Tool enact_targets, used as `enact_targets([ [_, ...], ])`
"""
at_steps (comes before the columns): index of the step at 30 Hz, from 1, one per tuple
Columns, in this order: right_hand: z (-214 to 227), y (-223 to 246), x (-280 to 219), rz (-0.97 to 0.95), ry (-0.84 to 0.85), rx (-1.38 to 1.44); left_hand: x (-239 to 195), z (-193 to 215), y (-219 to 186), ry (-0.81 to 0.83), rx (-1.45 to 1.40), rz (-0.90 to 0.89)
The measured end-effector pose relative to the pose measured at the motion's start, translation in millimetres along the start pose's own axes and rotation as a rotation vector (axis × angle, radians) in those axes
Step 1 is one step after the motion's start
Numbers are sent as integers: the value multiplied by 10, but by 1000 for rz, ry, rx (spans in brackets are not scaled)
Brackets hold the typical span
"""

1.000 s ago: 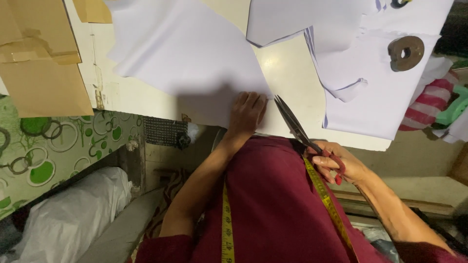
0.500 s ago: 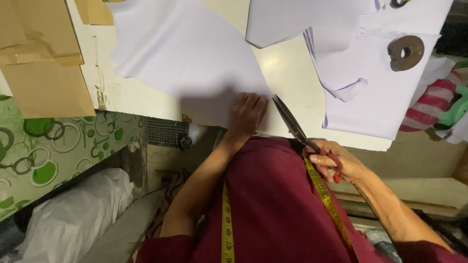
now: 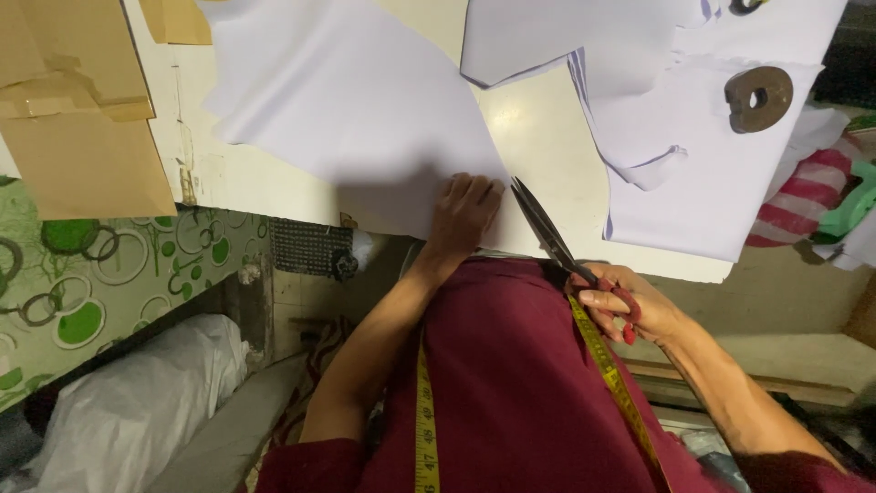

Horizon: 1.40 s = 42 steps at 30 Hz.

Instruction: Cutting fabric pieces according to a pattern using scissors and organizing the cut pieces on a workbench.

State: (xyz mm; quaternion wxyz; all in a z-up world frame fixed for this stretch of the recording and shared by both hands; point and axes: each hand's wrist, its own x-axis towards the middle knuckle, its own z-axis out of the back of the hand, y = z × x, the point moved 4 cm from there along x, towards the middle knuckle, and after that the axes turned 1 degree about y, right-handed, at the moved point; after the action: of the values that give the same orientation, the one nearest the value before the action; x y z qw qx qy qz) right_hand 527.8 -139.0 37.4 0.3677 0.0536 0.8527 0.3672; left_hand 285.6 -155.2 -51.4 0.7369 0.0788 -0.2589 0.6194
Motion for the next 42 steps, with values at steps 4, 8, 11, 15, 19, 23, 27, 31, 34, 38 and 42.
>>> enact_targets([
  [4,49,-65,7,-2,7,-13,40,29,0,-2,1,-12],
  [8,51,-74,10,-12,6,-5,87,79,-3,-14,-3,-32],
  [11,52,-100,10,-16,2,2,86,84,0,6,-10,-35],
  [15,64,-67,-16,9,2,-19,203,243,-30,-30,-14,-38],
  [19,112,-54,-61,10,4,-85,171,198,-16,-19,-7,-52],
  [23,50,-17,31,-3,-9,-83,142,192,-3,-20,-2,-57],
  [27,59,-46,62,-54,-63,-89,-31,-43,34,20,4,14],
  [31,79,-67,59,-37,-42,-100,100,53,89,-3,92,120],
  [34,103,-102,59,-26,-43,-132,309,318,115,46,123,266],
  [38,158,-159,67,-57,-63,-91,259,229,160,375,242,371],
  [42,188,-115,26,-2,-44,-102,235,201,182,535,209,412],
])
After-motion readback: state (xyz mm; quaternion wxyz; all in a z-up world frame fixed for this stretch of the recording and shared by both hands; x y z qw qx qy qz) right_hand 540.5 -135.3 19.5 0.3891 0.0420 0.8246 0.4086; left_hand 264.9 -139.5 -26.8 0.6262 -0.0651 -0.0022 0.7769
